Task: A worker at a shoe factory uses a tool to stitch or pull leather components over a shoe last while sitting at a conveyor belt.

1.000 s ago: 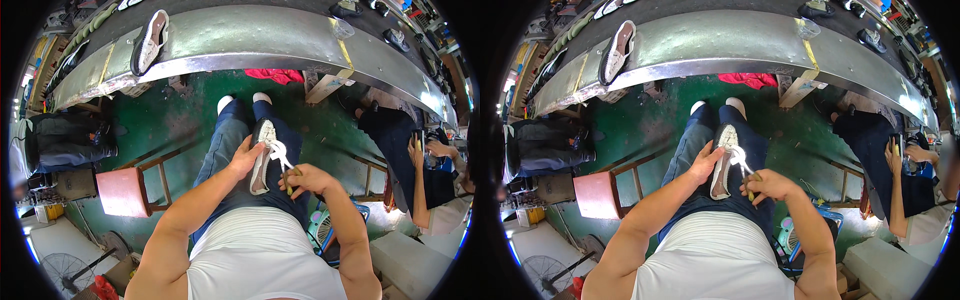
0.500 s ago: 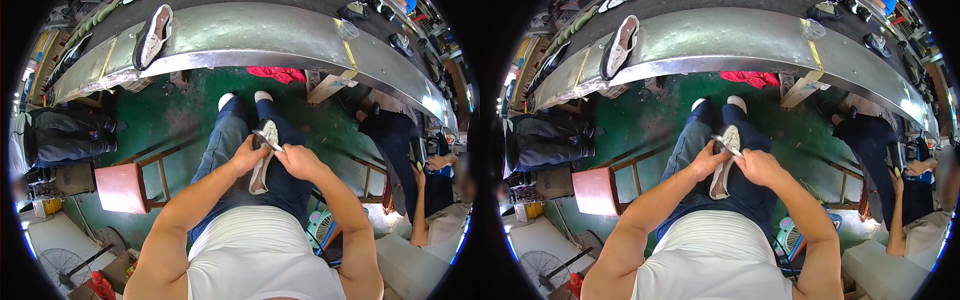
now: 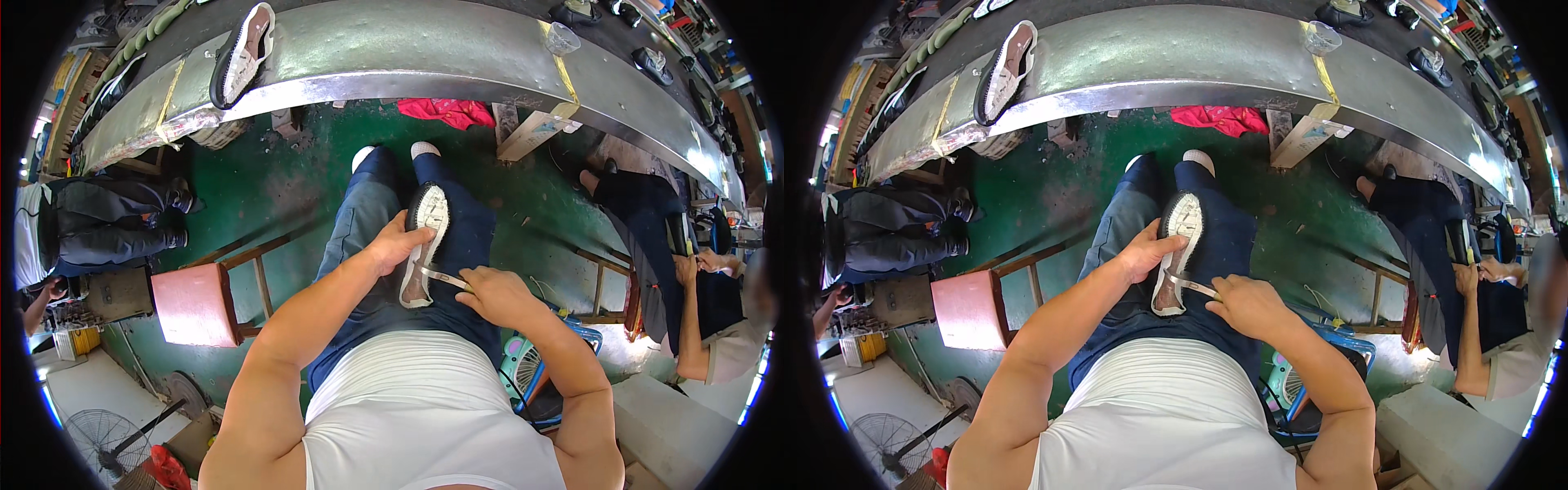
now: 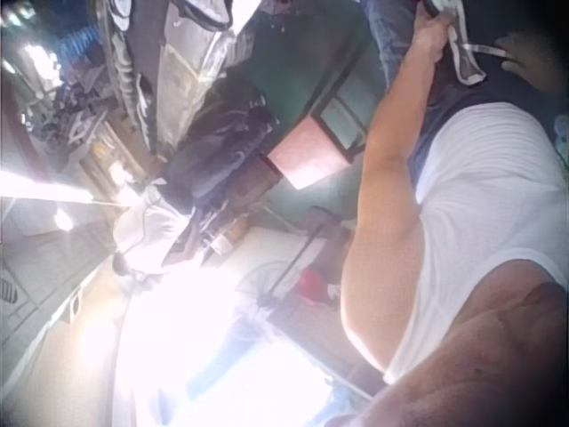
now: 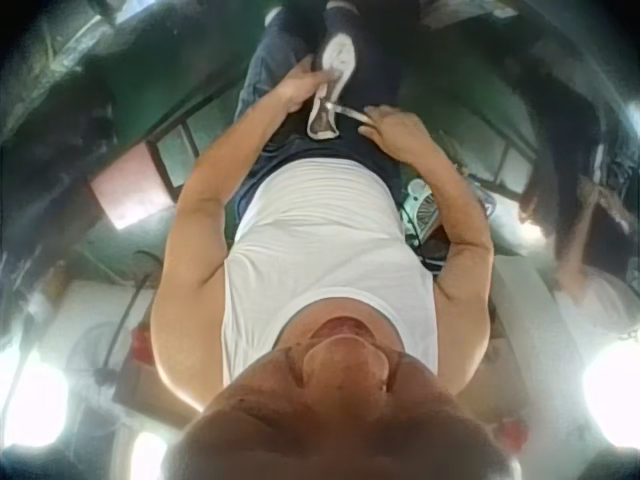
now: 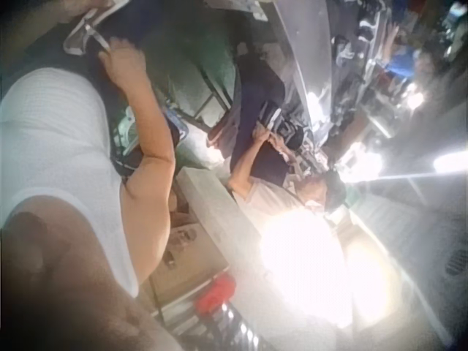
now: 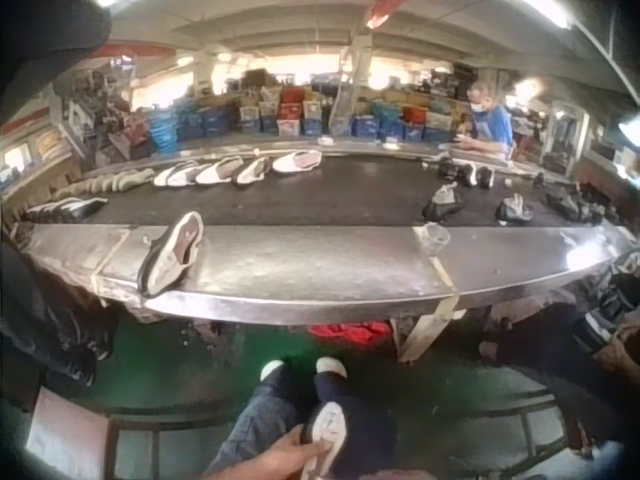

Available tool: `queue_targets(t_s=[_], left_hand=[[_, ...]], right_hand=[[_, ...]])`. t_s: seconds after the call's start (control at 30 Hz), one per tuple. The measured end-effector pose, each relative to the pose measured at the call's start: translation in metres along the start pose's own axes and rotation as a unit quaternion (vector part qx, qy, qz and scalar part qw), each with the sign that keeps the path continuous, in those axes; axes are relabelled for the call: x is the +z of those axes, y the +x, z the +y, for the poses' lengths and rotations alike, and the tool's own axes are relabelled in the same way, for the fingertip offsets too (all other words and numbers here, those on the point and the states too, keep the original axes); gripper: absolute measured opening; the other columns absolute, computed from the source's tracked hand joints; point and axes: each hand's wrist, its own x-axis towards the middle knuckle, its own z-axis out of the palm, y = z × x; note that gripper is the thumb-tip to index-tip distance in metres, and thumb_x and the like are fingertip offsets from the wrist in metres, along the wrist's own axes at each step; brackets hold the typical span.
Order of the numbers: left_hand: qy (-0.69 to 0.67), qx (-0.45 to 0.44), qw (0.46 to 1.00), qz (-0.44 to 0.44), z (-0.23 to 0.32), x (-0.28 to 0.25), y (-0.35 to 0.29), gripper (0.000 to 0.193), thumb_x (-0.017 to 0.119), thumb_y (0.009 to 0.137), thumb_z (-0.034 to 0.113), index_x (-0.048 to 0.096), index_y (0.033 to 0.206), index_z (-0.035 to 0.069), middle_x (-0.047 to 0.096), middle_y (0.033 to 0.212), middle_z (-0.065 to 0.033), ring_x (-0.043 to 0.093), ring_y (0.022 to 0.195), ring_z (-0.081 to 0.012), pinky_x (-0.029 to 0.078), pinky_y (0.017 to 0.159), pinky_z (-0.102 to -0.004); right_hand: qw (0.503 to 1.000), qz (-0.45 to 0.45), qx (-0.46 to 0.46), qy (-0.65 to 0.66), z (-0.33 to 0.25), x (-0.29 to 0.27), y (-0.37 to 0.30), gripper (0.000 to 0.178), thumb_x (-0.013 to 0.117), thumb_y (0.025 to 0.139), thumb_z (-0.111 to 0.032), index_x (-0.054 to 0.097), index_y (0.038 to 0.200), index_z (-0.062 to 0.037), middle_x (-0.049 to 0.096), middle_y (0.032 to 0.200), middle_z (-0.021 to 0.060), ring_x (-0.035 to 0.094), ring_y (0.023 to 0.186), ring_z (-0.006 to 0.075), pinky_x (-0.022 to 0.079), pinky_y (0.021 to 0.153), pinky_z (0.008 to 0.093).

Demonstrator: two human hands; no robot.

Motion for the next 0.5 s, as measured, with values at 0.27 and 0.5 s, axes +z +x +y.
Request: queue_targets(t_s=[0.27, 0.5], left_hand=[[0.301, 0.164, 0.939, -0.034, -0.061, -0.005, -0.032, 0.098, 0.062, 0.099, 0.023, -0.014, 0.157, 0.006, 0.027, 0.158, -0.0193, 0.031, 0.143, -0.0231, 0.025, 0.117, -0.0319], [0.125, 0.105, 0.986, -0.036, -0.063, -0.005, -0.031, 0.101, 0.06, 0.095, 0.019, -0.02, 0.157, 0.01, 0.012, 0.162, -0.0238, 0.022, 0.149, -0.0295, 0.022, 0.119, -0.0324]], right_hand=[[0.99, -0.071, 0.085, 0.091, 0.037, 0.016, -0.011, 0.041, 0.053, 0.099, -0.041, 0.064, 0.098, -0.0014, 0.07, 0.086, 0.02, 0.067, 0.085, 0.0396, 0.052, 0.076, 0.047], [0.922, -0.15, 0.223, 0.279, 0.01, -0.039, -0.001, 0.042, 0.051, 0.101, -0.036, 0.06, 0.099, 0.0045, 0.068, 0.086, 0.0218, 0.066, 0.081, 0.04, 0.052, 0.076, 0.0441]])
